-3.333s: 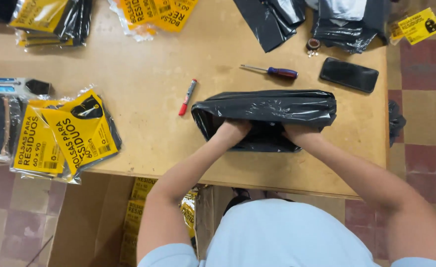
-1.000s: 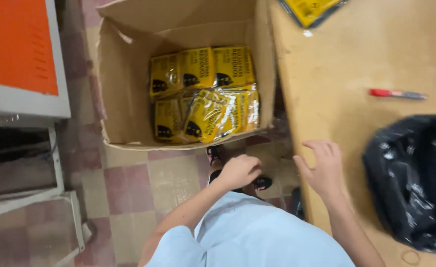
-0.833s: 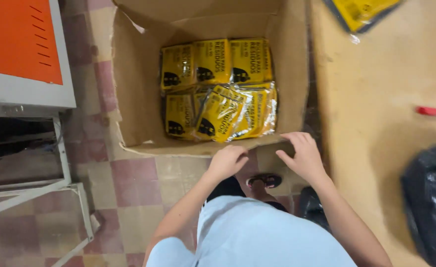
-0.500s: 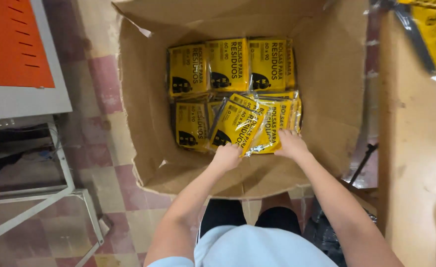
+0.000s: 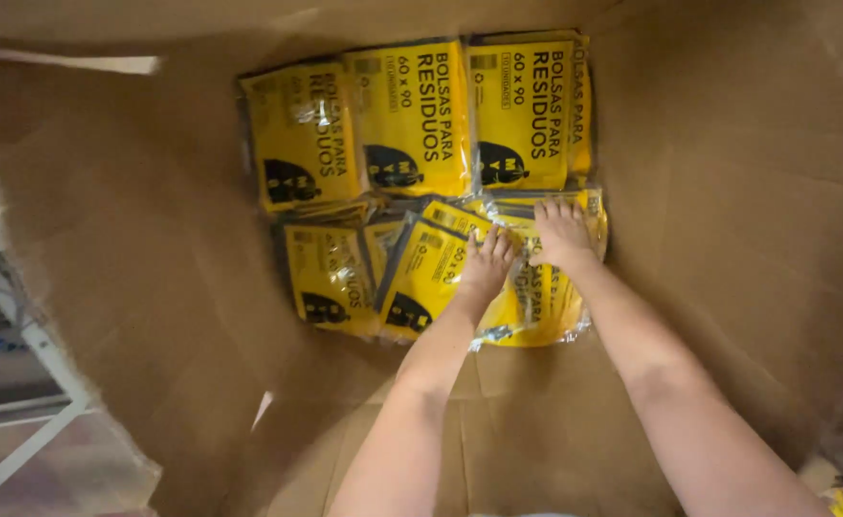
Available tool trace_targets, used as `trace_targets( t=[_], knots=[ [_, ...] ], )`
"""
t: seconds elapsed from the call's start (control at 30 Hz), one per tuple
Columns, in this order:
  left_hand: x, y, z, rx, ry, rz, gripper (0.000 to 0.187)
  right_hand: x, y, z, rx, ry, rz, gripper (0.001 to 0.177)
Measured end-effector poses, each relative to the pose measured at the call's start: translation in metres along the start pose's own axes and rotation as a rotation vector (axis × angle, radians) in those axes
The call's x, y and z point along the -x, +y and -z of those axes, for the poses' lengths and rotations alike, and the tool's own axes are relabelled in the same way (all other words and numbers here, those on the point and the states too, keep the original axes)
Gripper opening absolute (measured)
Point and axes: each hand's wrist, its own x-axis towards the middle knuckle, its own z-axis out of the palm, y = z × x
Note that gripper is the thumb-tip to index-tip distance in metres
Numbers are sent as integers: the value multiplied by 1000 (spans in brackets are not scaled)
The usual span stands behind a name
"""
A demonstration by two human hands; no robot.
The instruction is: The person organizes and stacks plastic bags on a table, placing them into a larger black plastic bag before tying it closed.
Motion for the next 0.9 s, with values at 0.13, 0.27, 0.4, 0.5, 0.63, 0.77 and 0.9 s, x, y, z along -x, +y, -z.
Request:
trace_targets(
  t=[0.13,0.27,0.4,0.5,0.63,0.77,0.9],
  knots=[
    [-22,-19,-24,-79,-25,10,67,-54,21,-14,12,-4,43,123],
    [-15,-53,-53,-63,-67,78,75,-82,28,-22,-51,-174,39,128],
    [-12,-88,-109,17,-48,319,69,-100,40,-45,43,-284,22,136],
    [-29,-84,-86,172,50,246,78,-98,24,-54,109,-317,68,125],
    [-34,-55,-6,7,132,-2,133,-51,15,-74,133,-126,144,102],
    [-87,-41,-48,108,170,-122,84,4,3,-59,16,-2,205,84],
    [-98,-39,-56,163,-267,-163,112,33,18,-37,-316,-147,135,88]
  ],
)
